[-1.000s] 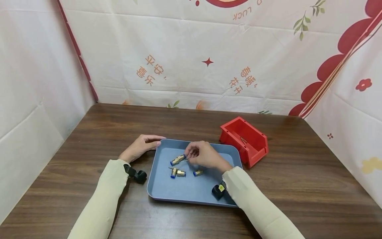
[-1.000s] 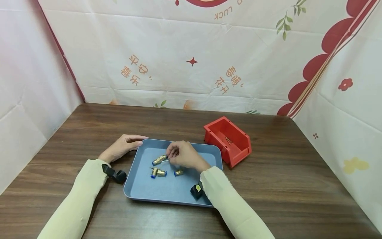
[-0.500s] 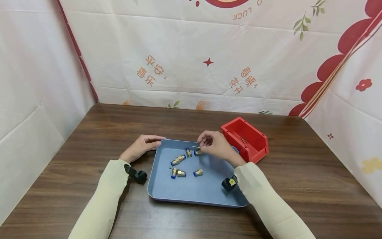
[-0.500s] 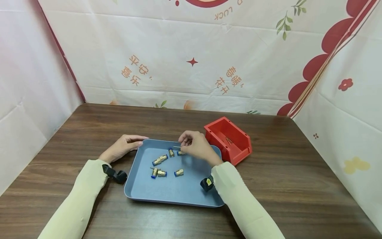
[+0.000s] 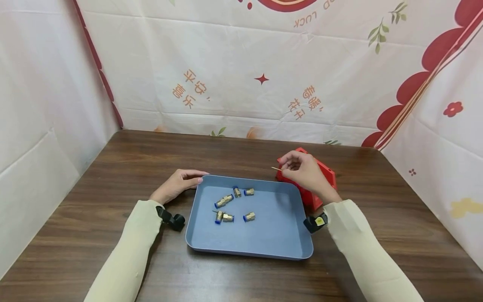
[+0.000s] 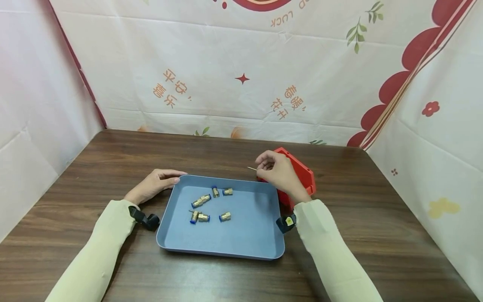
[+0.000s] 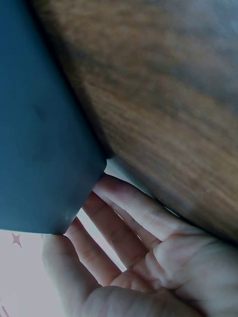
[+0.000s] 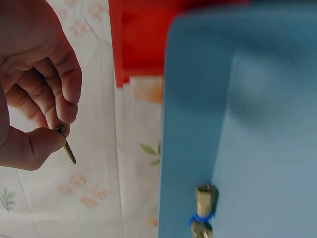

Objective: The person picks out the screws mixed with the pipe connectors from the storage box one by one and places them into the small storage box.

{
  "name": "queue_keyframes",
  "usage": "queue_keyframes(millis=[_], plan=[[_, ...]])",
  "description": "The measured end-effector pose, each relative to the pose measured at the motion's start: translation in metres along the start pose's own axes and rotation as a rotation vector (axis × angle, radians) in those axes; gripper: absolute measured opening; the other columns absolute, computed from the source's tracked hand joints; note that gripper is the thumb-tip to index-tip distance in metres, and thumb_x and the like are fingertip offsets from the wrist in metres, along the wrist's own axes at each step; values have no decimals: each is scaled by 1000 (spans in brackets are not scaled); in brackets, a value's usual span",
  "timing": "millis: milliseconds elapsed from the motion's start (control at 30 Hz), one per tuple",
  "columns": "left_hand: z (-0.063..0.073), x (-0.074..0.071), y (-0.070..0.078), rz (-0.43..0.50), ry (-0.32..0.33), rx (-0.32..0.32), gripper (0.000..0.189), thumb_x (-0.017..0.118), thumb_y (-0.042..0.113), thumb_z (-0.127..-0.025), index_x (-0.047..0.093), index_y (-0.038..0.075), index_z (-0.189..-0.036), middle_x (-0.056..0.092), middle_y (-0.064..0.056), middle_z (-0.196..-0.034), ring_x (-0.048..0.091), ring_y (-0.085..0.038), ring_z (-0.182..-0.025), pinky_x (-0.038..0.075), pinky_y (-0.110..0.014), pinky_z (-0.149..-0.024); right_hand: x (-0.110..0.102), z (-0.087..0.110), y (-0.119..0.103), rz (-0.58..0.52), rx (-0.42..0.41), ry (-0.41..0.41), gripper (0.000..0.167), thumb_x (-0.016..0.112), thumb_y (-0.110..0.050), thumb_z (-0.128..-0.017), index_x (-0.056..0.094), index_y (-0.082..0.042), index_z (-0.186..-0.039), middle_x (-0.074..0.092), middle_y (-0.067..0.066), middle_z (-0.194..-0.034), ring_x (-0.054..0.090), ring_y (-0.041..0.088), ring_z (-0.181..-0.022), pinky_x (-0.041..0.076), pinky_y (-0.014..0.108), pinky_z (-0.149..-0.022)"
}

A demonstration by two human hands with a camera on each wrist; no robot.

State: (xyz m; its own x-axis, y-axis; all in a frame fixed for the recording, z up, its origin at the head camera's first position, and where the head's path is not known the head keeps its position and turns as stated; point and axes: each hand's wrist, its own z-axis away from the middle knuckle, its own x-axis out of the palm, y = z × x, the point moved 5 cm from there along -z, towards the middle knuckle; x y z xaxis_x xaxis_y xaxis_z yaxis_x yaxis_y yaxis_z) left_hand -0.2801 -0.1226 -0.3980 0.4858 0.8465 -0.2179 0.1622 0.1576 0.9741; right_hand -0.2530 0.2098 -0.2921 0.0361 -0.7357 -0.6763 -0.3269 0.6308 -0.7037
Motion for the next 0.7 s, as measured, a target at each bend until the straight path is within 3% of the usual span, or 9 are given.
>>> queue_keyframes(millis=[167,400,700], plan=[[0,0,0,-10,0,6,40,60,22,-95,59,0,-128,60,-21,-128,63,-16,-108,54,-29,-89,-21,6,12,16,13,58,15,62,-3,-85,63,2,-99,65,13,-88,58,12,-76,51,16,-68],[0,-1,-2,2,5,2,42,61,25,-94,59,1,-128,60,-19,-128,63,-11,-107,54,-28,-89,-42,14,26,70,99,99,20,62,-8,-87,61,1,-105,65,15,-95,57,15,-80,49,13,-70],[0,0,-2,2,-8,9,41,60,23,-95,58,0,-129,59,-22,-128,62,-24,-111,54,-31,-90,-52,24,44,93,165,125,25,64,-12,-88,60,0,-110,64,18,-100,57,18,-83,49,10,-70]])
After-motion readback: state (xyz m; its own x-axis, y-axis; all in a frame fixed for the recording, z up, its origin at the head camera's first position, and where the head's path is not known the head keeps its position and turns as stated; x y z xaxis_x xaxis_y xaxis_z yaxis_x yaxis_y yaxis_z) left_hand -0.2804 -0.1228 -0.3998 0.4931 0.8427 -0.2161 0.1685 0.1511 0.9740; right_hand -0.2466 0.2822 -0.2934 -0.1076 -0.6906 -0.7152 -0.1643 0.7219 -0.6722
